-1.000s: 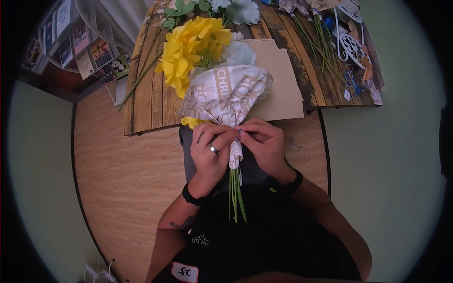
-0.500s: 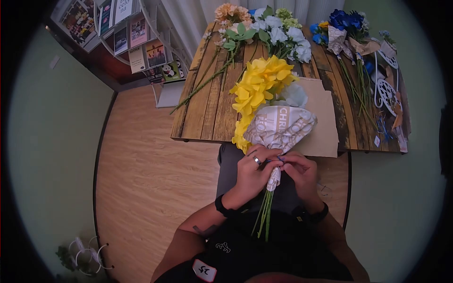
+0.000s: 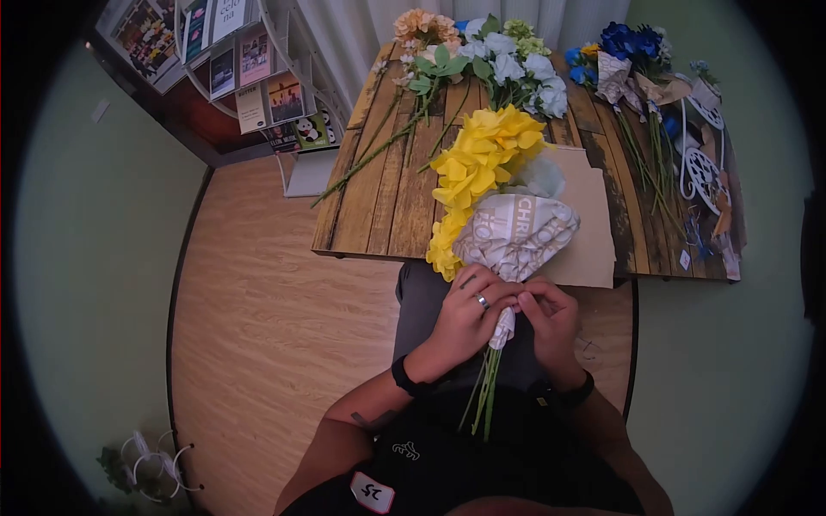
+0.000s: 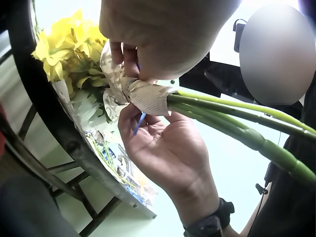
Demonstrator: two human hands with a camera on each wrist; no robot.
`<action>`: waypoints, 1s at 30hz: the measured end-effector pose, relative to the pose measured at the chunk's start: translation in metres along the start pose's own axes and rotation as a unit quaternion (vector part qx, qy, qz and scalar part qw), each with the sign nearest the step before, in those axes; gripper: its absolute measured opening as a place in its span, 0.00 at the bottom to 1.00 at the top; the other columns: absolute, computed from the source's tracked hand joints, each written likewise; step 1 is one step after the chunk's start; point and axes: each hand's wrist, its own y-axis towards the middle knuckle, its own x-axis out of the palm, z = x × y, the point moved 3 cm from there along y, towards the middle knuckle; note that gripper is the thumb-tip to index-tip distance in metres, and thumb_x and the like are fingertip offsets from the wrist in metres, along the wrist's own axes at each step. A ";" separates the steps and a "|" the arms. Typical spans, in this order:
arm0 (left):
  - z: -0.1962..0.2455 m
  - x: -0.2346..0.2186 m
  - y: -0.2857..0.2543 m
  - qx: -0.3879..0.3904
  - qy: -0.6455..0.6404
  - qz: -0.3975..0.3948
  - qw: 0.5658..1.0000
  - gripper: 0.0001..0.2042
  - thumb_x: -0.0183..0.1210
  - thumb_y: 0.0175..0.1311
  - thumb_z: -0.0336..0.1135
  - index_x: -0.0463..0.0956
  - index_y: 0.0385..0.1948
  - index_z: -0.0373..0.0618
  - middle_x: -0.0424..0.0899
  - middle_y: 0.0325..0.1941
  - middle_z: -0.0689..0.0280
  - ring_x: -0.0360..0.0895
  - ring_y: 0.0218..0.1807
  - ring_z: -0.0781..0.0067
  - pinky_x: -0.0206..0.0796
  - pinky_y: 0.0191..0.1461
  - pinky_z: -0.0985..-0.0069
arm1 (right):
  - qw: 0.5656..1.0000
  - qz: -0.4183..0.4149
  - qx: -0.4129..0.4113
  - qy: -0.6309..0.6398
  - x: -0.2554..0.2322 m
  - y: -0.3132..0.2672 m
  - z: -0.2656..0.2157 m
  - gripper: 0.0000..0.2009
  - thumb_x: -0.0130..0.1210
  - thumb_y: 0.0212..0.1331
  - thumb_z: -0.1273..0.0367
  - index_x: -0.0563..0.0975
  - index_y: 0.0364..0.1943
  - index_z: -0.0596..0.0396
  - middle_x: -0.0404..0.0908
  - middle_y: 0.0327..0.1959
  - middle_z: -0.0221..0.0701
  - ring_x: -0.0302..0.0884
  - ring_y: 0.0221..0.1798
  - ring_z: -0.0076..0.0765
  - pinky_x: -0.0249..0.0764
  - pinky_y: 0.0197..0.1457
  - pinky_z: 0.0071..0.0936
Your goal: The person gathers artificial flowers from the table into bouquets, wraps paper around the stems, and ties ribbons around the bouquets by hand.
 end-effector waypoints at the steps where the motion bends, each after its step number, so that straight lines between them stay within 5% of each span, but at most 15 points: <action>1: 0.001 0.000 0.001 -0.001 -0.002 0.003 1.000 0.10 0.67 0.52 0.23 0.83 0.38 0.42 0.79 0.33 0.62 0.76 0.40 0.59 0.67 0.46 0.67 | 1.000 -0.004 -0.009 -0.012 -0.001 0.000 0.002 0.03 0.55 0.66 0.79 0.79 0.39 0.67 0.76 0.38 0.31 0.74 0.38 0.21 0.70 0.44 0.18; 9: 0.007 -0.001 -0.005 0.072 0.150 0.007 0.986 0.13 0.69 0.45 0.21 0.82 0.34 0.46 0.81 0.36 0.69 0.76 0.39 0.63 0.64 0.46 0.67 | 1.000 0.028 -0.003 0.000 -0.002 -0.003 0.004 0.05 0.57 0.65 0.79 0.80 0.41 0.66 0.80 0.38 0.32 0.79 0.40 0.23 0.76 0.45 0.19; 16: 0.012 -0.003 0.003 0.098 0.129 -0.038 0.986 0.13 0.68 0.47 0.21 0.81 0.36 0.44 0.84 0.40 0.69 0.79 0.43 0.65 0.65 0.48 0.68 | 0.998 0.036 0.037 0.025 -0.008 -0.005 0.009 0.07 0.56 0.66 0.79 0.80 0.44 0.67 0.84 0.39 0.35 0.81 0.40 0.24 0.78 0.47 0.21; 29: 0.013 -0.012 0.017 -0.012 0.092 -0.084 0.992 0.09 0.68 0.50 0.25 0.82 0.33 0.45 0.82 0.36 0.66 0.76 0.43 0.60 0.67 0.48 0.66 | 0.999 0.025 -0.024 -0.030 -0.007 -0.002 0.000 0.05 0.59 0.62 0.80 0.82 0.40 0.64 0.83 0.37 0.34 0.82 0.40 0.25 0.78 0.44 0.20; 30: 0.014 -0.013 0.020 -0.004 0.106 -0.108 0.988 0.08 0.68 0.49 0.25 0.81 0.32 0.44 0.82 0.36 0.66 0.76 0.42 0.60 0.67 0.47 0.65 | 0.990 0.011 -0.071 -0.118 -0.008 -0.001 -0.005 0.06 0.60 0.60 0.80 0.82 0.39 0.63 0.83 0.36 0.35 0.82 0.39 0.28 0.77 0.43 0.22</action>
